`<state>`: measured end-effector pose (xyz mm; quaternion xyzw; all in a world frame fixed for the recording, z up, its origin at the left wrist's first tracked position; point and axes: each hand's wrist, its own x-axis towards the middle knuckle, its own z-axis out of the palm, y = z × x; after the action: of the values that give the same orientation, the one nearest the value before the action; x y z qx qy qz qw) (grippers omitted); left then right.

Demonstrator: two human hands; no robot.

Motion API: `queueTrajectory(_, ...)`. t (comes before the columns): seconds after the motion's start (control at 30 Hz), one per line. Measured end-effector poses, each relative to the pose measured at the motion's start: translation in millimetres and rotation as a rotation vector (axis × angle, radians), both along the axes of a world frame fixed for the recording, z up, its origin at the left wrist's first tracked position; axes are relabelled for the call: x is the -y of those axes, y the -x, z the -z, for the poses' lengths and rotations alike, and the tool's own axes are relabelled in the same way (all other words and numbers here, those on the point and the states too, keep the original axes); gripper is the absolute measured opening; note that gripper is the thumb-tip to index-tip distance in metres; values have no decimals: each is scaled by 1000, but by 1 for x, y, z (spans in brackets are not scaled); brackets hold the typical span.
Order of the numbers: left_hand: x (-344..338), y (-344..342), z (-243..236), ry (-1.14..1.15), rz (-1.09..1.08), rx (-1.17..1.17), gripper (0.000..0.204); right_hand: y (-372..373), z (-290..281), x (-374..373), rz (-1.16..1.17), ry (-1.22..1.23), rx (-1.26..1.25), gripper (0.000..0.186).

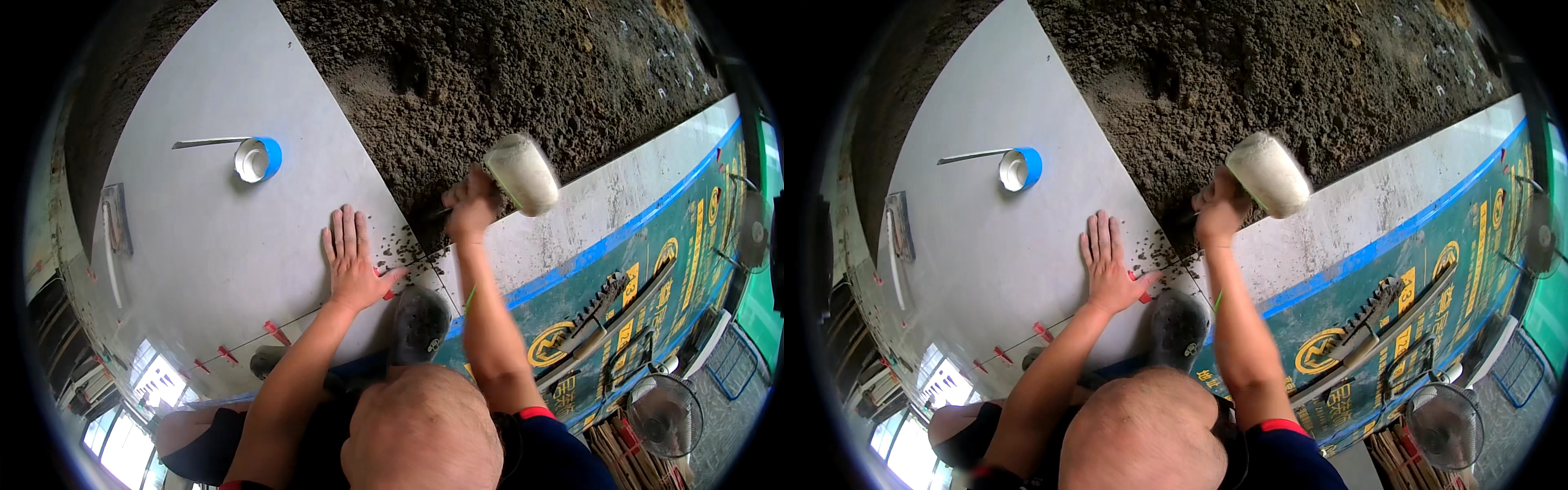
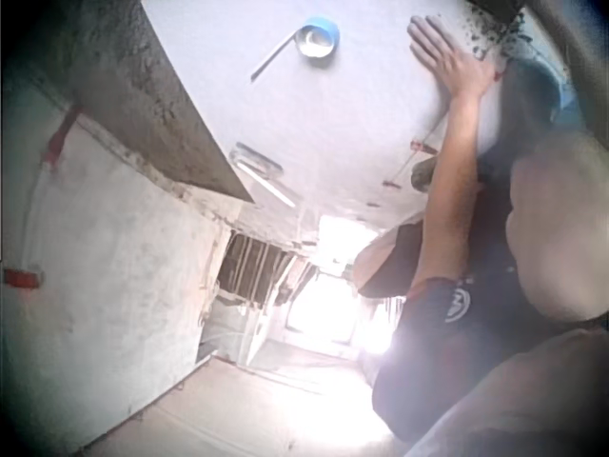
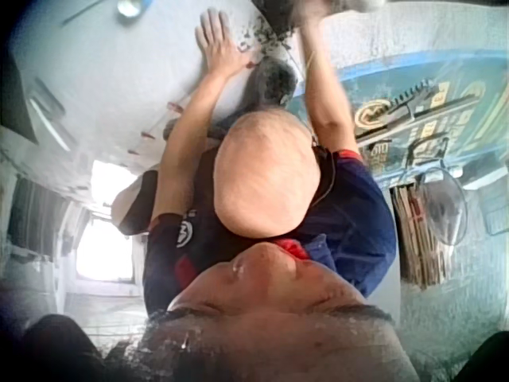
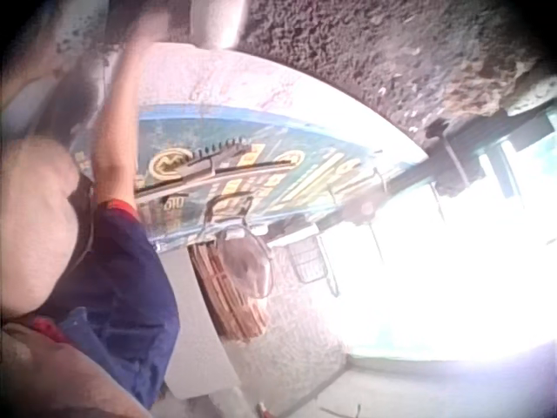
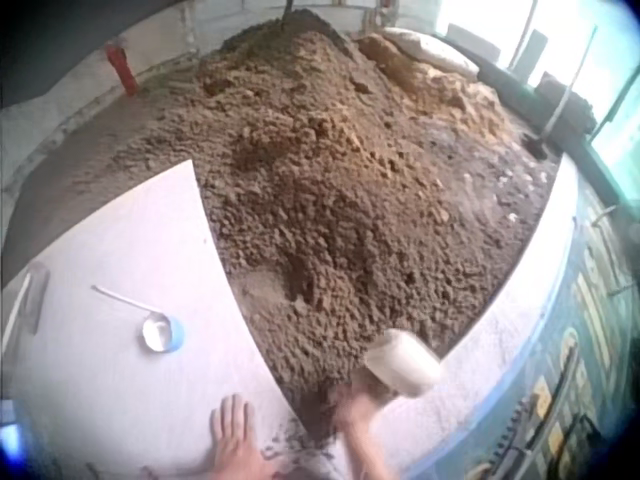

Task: The person places and aligns tile spacers and leveling wedges between large floor tiles, and then uses a rubber mallet and a trowel to apply and level mortar in preparation for the next tile.

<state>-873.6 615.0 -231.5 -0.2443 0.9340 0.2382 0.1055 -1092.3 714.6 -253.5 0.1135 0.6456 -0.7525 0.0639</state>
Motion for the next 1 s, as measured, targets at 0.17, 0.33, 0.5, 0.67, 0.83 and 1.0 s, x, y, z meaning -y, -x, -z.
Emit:
queueTrajectory(0.17,4,-11,3,-24,3,5,132,5,-26,17,-62,208,335,27)
queueTrajectory(0.33,8,-21,5,16,2,5,132,91,-104,-15,-89,317,-1,41)
queueTrajectory(0.5,3,-5,0,-6,23,0,131,-7,-16,0,27,128,151,32)
queueTrajectory(0.67,4,-13,2,-34,28,19,130,-5,-26,10,-91,225,322,20)
queueTrajectory(0.83,10,-18,1,-31,6,11,130,92,-68,-49,-325,645,-48,37)
queueTrajectory(1.0,5,-6,1,-35,37,-14,131,-3,-17,-16,-27,112,88,26)
